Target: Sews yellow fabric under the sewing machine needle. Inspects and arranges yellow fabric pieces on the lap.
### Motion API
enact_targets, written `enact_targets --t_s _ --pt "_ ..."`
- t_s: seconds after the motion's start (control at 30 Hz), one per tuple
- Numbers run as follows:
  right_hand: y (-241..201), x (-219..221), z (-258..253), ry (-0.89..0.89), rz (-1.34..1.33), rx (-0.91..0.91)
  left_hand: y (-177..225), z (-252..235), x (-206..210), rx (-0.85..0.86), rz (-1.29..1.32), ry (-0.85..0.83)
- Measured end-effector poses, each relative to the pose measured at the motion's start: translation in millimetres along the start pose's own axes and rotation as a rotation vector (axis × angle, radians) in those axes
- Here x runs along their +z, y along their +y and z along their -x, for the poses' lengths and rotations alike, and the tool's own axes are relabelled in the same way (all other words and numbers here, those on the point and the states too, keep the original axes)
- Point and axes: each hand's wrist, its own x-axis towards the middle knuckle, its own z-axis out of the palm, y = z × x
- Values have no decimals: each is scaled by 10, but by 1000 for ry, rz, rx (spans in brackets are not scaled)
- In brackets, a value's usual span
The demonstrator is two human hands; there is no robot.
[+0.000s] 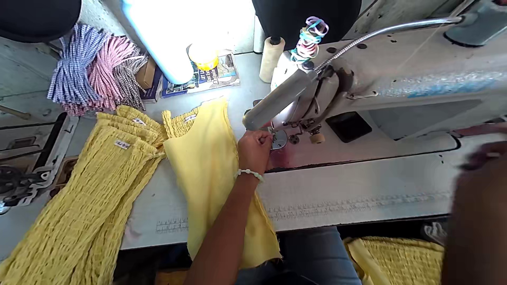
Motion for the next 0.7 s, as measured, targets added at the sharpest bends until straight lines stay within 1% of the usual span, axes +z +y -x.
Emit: enact_targets --t_s 0.03,0.07,0.1,0.17,0.2,0.27,0.33,0.4,0.5,0.7 --pt "-175 278 226 -48 18 175 -5 0 1 3 4 3" --pt "-279 516 411 -207 -3 264 -17 0 0 14 3 5" --pt "-341 754 548 -385 -42 312 -34 -1 2 31 1 4" --pt "-420 1215 681 -641 -107 405 -54 -6 13 54 1 5" --pt "-442 1408 696 -718 -113 456 -60 -10 15 64 0 9" --pt "-417 1678 693 -814 -126 500 -65 -12 14 71 -10 6" --pt "-401 1832 684 -855 -92 566 -62 -20 10 74 -13 1" --pt "-373 1915 699 -856 -90 626 -60 -25 6 71 -14 0" --pt "-341 1934 718 -826 -122 641 -56 -24 2 71 -8 3" --pt "-397 1939 746 -763 -89 655 -57 -23 -1 61 6 -2"
